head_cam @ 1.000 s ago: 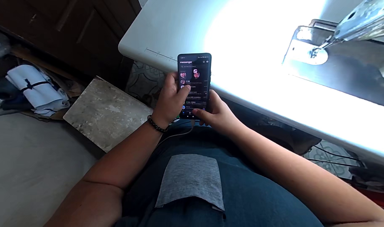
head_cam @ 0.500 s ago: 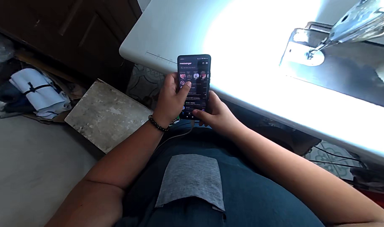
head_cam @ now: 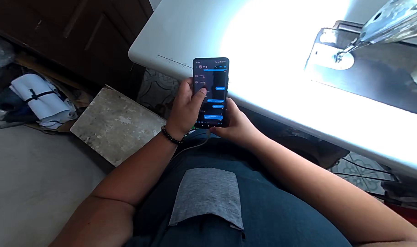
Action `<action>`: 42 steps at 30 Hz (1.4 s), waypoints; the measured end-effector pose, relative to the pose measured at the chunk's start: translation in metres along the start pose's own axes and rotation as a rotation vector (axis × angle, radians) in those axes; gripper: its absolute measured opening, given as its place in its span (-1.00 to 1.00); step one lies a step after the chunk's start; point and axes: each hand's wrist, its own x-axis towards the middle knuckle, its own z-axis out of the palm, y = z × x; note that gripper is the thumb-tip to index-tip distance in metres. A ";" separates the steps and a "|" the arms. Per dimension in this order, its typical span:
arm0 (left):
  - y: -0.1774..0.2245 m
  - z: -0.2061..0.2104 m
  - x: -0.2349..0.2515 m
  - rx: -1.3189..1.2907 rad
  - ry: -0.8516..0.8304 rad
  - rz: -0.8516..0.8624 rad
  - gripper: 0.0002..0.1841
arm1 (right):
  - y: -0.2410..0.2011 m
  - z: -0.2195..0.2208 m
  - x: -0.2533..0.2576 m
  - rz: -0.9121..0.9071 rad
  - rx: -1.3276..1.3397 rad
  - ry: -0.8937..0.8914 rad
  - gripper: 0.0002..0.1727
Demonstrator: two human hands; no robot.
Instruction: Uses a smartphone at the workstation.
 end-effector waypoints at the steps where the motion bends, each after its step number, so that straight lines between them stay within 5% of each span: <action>1: 0.000 0.000 0.000 -0.002 -0.001 -0.001 -0.65 | 0.000 0.000 0.000 0.004 0.000 -0.002 -0.08; 42: -0.003 0.002 0.000 -0.017 -0.037 -0.031 -0.53 | -0.001 0.001 -0.002 0.019 -0.039 -0.002 -0.06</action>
